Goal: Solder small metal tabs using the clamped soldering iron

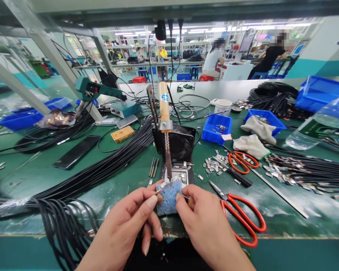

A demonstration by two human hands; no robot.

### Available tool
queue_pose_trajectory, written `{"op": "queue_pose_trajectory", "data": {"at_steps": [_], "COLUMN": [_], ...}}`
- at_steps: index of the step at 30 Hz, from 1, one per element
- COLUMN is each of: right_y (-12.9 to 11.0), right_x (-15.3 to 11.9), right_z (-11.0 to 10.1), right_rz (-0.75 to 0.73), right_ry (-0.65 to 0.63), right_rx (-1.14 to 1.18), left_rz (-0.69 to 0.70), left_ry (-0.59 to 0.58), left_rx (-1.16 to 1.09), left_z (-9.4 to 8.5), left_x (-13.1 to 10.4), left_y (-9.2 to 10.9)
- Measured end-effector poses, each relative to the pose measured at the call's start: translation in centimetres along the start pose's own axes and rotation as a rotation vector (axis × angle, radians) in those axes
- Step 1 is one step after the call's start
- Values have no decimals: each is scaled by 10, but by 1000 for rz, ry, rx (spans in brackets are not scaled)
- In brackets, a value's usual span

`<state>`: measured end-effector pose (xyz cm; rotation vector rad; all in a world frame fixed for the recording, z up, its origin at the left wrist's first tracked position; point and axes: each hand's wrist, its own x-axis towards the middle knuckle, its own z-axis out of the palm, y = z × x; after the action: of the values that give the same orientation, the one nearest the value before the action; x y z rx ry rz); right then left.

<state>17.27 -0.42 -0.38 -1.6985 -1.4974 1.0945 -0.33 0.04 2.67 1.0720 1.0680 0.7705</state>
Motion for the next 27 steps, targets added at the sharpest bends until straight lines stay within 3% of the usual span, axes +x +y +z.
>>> {"op": "queue_pose_trajectory", "data": {"at_steps": [4, 7, 12, 13, 15, 17, 23, 27], "right_y": [4, 14, 21, 18, 8, -2, 1, 7], "right_x": [2, 3, -8, -14, -24, -32, -33, -32], "right_z": [-5, -21, -42, -41, -33, -21, -3, -2], "right_rz": [4, 44, 40, 21, -5, 36, 4, 4], "right_ry": [-36, 7, 362, 343, 124, 40, -159, -188], "right_rx": [22, 25, -135, -120, 28, 172, 300, 401], "left_rz": [-48, -79, -166, -150, -121, -109, -107, -133], "left_ry": [20, 5, -24, -26, -52, -78, -107, -85], "left_rx": [35, 89, 222, 240, 243, 245, 288, 152], "left_z": [-7, -14, -15, -14, -11, -8, -6, -5], "left_x": [0, -4, -9, -10, -11, -11, -11, -12], "left_y": [-11, -16, -11, -8, -3, 0, -3, -6]}}
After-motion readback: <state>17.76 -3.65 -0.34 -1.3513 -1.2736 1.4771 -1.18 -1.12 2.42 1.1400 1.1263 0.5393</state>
